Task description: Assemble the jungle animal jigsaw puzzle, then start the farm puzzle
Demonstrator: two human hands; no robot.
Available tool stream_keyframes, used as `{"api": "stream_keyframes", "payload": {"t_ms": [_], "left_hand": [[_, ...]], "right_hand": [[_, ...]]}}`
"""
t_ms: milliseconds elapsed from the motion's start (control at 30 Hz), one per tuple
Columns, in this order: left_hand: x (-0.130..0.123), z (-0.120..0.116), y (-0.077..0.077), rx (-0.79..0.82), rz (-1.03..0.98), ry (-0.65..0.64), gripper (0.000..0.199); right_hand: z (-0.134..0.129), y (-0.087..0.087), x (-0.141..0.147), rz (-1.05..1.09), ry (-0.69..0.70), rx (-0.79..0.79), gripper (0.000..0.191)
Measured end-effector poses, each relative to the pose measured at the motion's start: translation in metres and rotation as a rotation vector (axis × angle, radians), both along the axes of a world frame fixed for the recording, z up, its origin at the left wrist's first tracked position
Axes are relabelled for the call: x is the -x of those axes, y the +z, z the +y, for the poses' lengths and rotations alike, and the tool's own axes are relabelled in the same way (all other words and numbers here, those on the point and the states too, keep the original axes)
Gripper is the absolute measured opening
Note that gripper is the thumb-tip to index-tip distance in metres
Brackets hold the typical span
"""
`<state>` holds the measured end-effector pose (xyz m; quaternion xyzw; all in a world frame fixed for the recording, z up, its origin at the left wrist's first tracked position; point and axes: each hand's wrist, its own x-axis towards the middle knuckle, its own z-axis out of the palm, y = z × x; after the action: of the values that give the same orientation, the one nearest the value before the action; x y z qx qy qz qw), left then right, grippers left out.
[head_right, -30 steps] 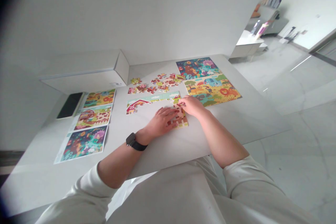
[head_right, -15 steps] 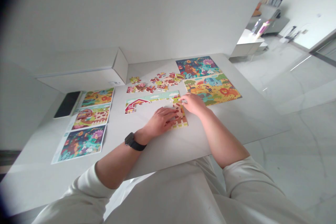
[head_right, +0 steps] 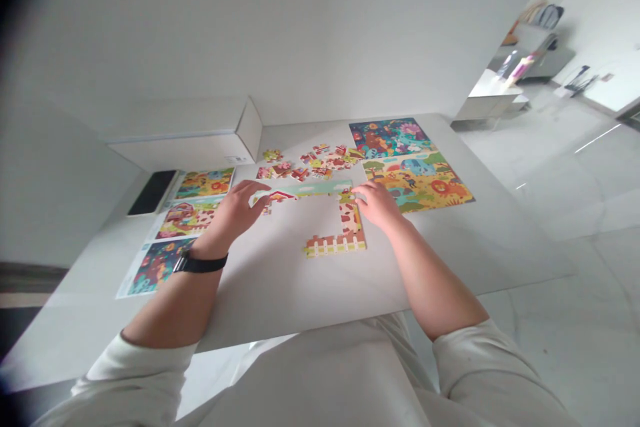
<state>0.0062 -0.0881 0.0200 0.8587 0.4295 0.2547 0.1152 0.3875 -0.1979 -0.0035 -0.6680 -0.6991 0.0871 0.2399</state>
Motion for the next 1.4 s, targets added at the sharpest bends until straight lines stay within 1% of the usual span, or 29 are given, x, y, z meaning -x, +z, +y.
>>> {"api": "stream_keyframes", "payload": {"t_ms": [67,133,233,300,500,733,833,967,1200,1300,1400], "left_hand": [[0.024,0.006,-0.011,0.004,0.02,0.036,0.032],[0.038,0.01,-0.024,0.004,0.025,0.057,0.034],[0.043,0.014,-0.039,0.015,0.059,0.021,0.037],[0.04,0.015,-0.042,0.018,0.077,-0.015,0.039],[0.031,0.01,-0.039,0.034,0.094,-0.039,0.04],[0.02,0.007,-0.044,0.028,0.105,-0.047,0.04],[0.017,0.006,-0.045,0.022,0.114,-0.057,0.044],[0.016,0.006,-0.046,0.01,0.122,-0.066,0.046],[0.015,0.005,-0.047,-0.001,0.097,-0.048,0.044],[0.015,0.005,-0.045,-0.009,0.096,-0.04,0.042],[0.015,0.003,-0.043,-0.033,0.064,0.002,0.037]], "right_hand": [[0.0,-0.003,0.003,-0.006,0.039,0.003,0.027],[0.0,-0.006,0.007,-0.028,0.077,0.015,0.031],[-0.001,-0.01,0.012,-0.094,0.121,0.062,0.05],[-0.001,-0.012,0.013,-0.135,0.136,0.097,0.054],[0.0,-0.017,0.005,-0.158,0.139,0.148,0.055],[0.002,-0.025,-0.013,-0.149,0.135,0.128,0.057],[0.003,-0.028,-0.018,-0.14,0.164,0.107,0.057],[0.004,-0.03,-0.022,-0.124,0.189,0.089,0.057],[0.005,-0.035,-0.021,-0.125,0.182,0.074,0.057],[0.007,-0.034,-0.021,-0.125,0.18,0.049,0.049],[0.008,-0.03,-0.019,-0.109,0.155,0.004,0.041]]}}
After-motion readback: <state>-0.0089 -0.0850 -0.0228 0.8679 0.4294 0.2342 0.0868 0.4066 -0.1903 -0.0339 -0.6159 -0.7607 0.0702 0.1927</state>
